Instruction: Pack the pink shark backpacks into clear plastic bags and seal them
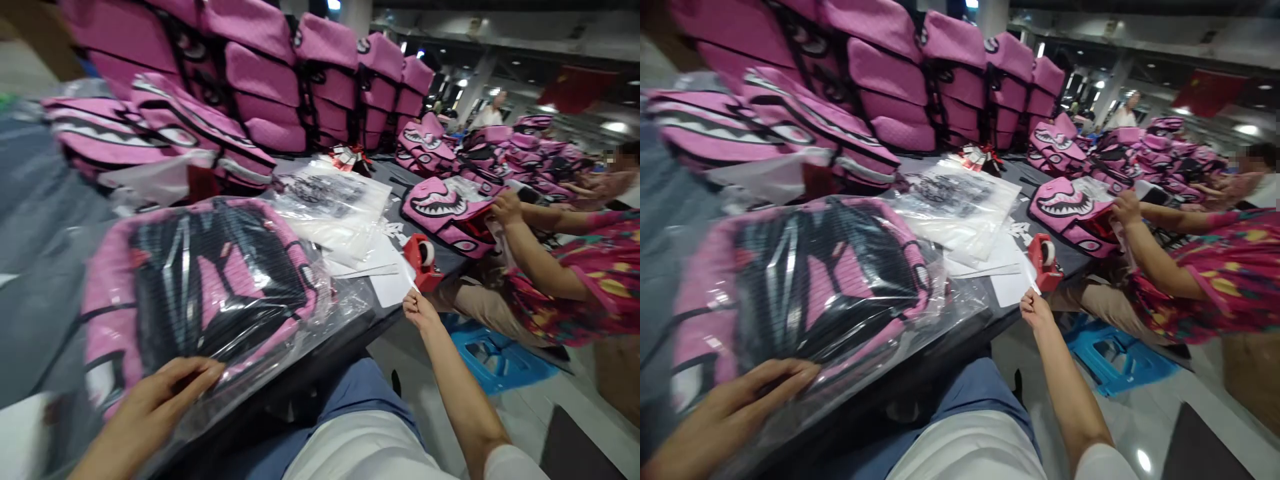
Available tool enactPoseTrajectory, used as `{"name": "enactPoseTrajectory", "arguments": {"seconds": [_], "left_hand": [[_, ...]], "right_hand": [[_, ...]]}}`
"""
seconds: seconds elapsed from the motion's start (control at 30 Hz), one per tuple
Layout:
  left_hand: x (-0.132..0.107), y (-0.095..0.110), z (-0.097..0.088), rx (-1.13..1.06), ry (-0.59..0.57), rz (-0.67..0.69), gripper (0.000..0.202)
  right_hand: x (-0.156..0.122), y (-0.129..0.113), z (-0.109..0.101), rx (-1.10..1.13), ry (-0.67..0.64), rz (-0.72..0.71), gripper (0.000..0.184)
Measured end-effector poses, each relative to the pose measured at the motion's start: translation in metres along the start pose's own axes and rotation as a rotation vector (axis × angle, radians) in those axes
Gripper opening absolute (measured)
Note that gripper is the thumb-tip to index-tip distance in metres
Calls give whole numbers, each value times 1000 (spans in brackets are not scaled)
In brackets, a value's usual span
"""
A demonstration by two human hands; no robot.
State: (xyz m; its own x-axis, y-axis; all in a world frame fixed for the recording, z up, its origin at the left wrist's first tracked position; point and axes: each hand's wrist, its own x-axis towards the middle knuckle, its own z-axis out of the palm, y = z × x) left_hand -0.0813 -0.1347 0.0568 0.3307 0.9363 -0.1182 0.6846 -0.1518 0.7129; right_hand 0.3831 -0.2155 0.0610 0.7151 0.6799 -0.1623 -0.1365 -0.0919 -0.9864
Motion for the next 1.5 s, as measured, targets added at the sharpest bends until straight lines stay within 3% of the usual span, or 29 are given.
{"name": "enactPoseTrajectory", "arguments": {"seconds": [0.1,0.2,0.33,0.4,0.47,0.53,0.63,0.77,0.83,0.9,0.97,1.1,1.23,1.3,1.4,1.47,1.5], "left_hand": [[-7,34,-4,-81,-23,1,52],[-5,43,-2,-127,6,32,43],[-3,38,2,-164,38,14,36],[-3,37,4,-171,34,-1,35],[-3,37,4,-177,29,-12,34],[-4,37,4,-178,26,-11,33],[-5,36,3,-171,22,11,32],[-5,33,5,-176,42,48,32],[-4,33,6,-174,47,52,31],[-3,34,6,-162,45,55,31],[-5,35,4,-152,42,71,33],[-21,30,-8,-83,34,167,31],[-44,5,-21,86,190,169,26],[-48,-7,-23,102,246,117,28],[-45,-14,-23,64,254,75,27],[-40,-14,-22,47,236,83,27],[-38,-13,-23,46,225,87,27]], "right_hand": [[-34,-22,40,115,-428,-27,51],[-51,-57,83,98,-1023,-176,46],[-56,-92,167,-452,-1662,-366,43],[-58,-96,210,-696,-1870,-496,42],[-60,-91,244,-926,-1982,-641,41],[-58,-82,265,-1176,-1951,-760,39],[-46,-69,272,-1410,-1674,-806,39],[-32,-68,249,-1293,-1295,-826,37],[-39,-68,233,-1109,-1287,-854,28],[-53,-63,220,-1004,-1417,-872,27],[-70,-55,214,-1064,-1517,-909,33],[-84,-44,219,-1278,-1500,-960,39],[-79,-41,223,-1258,-1488,-941,41],[-78,-36,218,-1146,-1446,-972,41],[-77,-30,191,-769,-1364,-1029,29],[-69,-30,158,-526,-1174,-997,18],[-60,-32,137,-464,-1010,-961,16]]}}
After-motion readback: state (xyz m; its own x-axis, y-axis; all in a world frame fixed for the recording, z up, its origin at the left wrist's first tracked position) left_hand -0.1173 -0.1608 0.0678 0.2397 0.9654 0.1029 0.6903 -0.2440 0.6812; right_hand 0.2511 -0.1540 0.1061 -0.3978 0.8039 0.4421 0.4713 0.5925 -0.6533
